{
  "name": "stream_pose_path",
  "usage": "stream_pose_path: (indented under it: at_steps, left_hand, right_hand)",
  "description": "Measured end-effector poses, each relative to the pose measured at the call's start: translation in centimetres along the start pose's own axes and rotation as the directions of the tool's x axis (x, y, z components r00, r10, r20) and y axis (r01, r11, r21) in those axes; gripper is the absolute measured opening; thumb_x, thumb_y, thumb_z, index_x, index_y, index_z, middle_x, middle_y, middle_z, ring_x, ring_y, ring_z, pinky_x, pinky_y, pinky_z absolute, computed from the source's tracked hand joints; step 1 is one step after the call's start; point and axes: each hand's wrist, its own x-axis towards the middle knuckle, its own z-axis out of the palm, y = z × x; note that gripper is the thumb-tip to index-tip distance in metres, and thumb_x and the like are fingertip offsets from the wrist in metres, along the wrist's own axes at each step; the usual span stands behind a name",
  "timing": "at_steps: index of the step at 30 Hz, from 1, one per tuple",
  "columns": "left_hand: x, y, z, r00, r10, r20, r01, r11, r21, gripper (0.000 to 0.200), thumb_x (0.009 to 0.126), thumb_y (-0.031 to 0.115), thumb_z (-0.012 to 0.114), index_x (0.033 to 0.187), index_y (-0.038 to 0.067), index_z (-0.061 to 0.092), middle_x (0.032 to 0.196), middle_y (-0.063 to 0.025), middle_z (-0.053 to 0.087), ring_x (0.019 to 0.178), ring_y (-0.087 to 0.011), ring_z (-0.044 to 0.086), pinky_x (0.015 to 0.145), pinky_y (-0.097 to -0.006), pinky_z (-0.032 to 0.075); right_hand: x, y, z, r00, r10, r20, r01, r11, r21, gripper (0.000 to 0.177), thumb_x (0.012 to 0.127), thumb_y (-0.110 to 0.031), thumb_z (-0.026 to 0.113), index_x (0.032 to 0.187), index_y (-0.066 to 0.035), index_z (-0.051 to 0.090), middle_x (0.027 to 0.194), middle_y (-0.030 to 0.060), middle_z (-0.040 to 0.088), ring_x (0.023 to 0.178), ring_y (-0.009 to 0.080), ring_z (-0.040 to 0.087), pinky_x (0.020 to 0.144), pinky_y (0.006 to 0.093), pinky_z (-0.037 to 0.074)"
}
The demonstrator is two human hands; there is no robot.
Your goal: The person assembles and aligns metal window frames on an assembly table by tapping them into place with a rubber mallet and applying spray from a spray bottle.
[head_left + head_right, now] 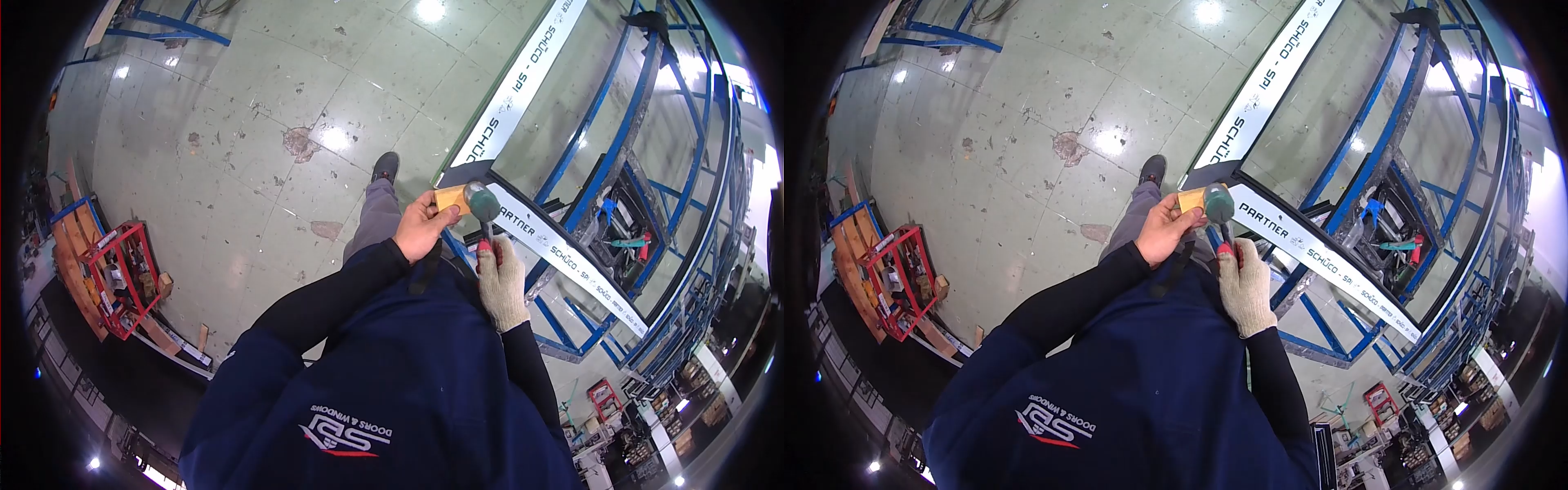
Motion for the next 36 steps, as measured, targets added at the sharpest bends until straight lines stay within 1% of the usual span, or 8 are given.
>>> stream_pose_path:
  at_steps: [3, 6, 7, 8, 10, 16, 21, 36]
  left_hand:
    - [-1.3, 1.3, -0.3, 0.991, -0.132, 0.020, 0.130, 0.986, 0.101, 0.033, 0.097, 0.016, 0.069, 0.123, 0.000, 0.057, 0.100, -0.0058, 0.071, 0.088, -0.0090, 0.066, 0.078, -0.0235, 0.052]
    - [-1.6, 1.8, -2.2, 0.997, -0.074, 0.004, 0.071, 0.975, 0.208, 0.028, 0.096, 0.019, 0.071, 0.117, 0.002, 0.062, 0.094, -0.0021, 0.069, 0.078, -0.0060, 0.061, 0.073, -0.0228, 0.049]
    - [-1.5, 3.2, -2.0, 0.999, -0.005, -0.040, 0.013, 0.981, 0.196, 0.025, 0.096, 0.020, 0.070, 0.113, 0.003, 0.065, 0.092, 0.0000, 0.067, 0.073, -0.0050, 0.056, 0.070, -0.0228, 0.048]
    - [-1.1, 4.6, -2.9, 0.999, 0.013, -0.031, -0.004, 0.965, 0.262, 0.027, 0.098, 0.023, 0.068, 0.116, 0.003, 0.063, 0.098, -0.0007, 0.068, 0.081, -0.0054, 0.060, 0.072, -0.0228, 0.049]
    - [-0.4, 7.1, -2.8, 0.990, 0.043, -0.132, -0.017, 0.980, 0.198, 0.029, 0.099, 0.026, 0.066, 0.117, 0.003, 0.061, 0.103, -0.0020, 0.069, 0.089, -0.0073, 0.063, 0.077, -0.0242, 0.050]
    - [2.1, 7.3, -3.4, 0.993, -0.095, -0.071, 0.112, 0.945, 0.306, 0.033, 0.100, 0.028, 0.064, 0.123, 0.005, 0.061, 0.104, -0.0038, 0.069, 0.092, -0.0109, 0.065, 0.087, -0.0297, 0.052]
    - [1.5, 6.5, -2.5, 0.993, -0.033, -0.116, 0.065, 0.958, 0.280, 0.027, 0.100, 0.027, 0.065, 0.117, 0.007, 0.064, 0.106, -0.0012, 0.069, 0.097, -0.0101, 0.063, 0.088, -0.0313, 0.051]
    - [1.7, 5.5, -2.6, 0.988, 0.042, -0.151, 0.005, 0.953, 0.303, 0.027, 0.099, 0.027, 0.066, 0.113, 0.004, 0.065, 0.105, -0.0021, 0.069, 0.095, -0.0102, 0.063, 0.087, -0.0310, 0.051]
  right_hand:
    - [-0.5, 0.6, 0.1, 0.996, 0.085, -0.038, -0.080, 0.989, 0.128, 0.026, 0.101, -0.025, 0.061, 0.105, 0.001, 0.058, 0.071, 0.0084, 0.062, 0.062, 0.0126, 0.058, 0.058, 0.0311, 0.047]
    - [-0.5, 0.7, -0.3, 0.993, 0.096, -0.066, -0.084, 0.982, 0.167, 0.026, 0.101, -0.025, 0.062, 0.105, 0.001, 0.058, 0.071, 0.0078, 0.061, 0.061, 0.0126, 0.057, 0.058, 0.0310, 0.047]
    - [-0.5, 0.8, -0.4, 0.994, 0.078, -0.082, -0.064, 0.984, 0.166, 0.027, 0.102, -0.026, 0.061, 0.105, 0.001, 0.059, 0.069, 0.0083, 0.061, 0.060, 0.0137, 0.057, 0.057, 0.0315, 0.046]
    - [-0.4, 0.9, -0.5, 0.994, 0.075, -0.085, -0.062, 0.987, 0.151, 0.027, 0.102, -0.026, 0.060, 0.105, 0.001, 0.059, 0.069, 0.0092, 0.061, 0.060, 0.0147, 0.058, 0.057, 0.0321, 0.046]
    - [-0.4, 1.1, -0.7, 0.993, 0.082, -0.088, -0.071, 0.990, 0.118, 0.028, 0.102, -0.027, 0.060, 0.104, 0.001, 0.059, 0.068, 0.0111, 0.062, 0.060, 0.0168, 0.059, 0.057, 0.0333, 0.047]
    - [0.4, -1.0, -0.3, 0.998, -0.012, -0.068, 0.019, 0.994, 0.105, 0.029, 0.100, -0.027, 0.060, 0.107, 0.002, 0.060, 0.074, 0.0205, 0.066, 0.070, 0.0332, 0.069, 0.064, 0.0401, 0.051]
    - [1.7, -2.3, 0.5, 0.982, -0.189, -0.020, 0.187, 0.981, -0.056, 0.029, 0.098, -0.027, 0.061, 0.107, 0.000, 0.059, 0.077, 0.0275, 0.064, 0.080, 0.0478, 0.064, 0.067, 0.0490, 0.049]
    - [2.8, -1.8, 1.4, 0.985, -0.171, 0.008, 0.171, 0.985, -0.011, 0.025, 0.100, -0.023, 0.058, 0.106, 0.002, 0.057, 0.080, 0.0273, 0.065, 0.081, 0.0463, 0.065, 0.068, 0.0465, 0.049]
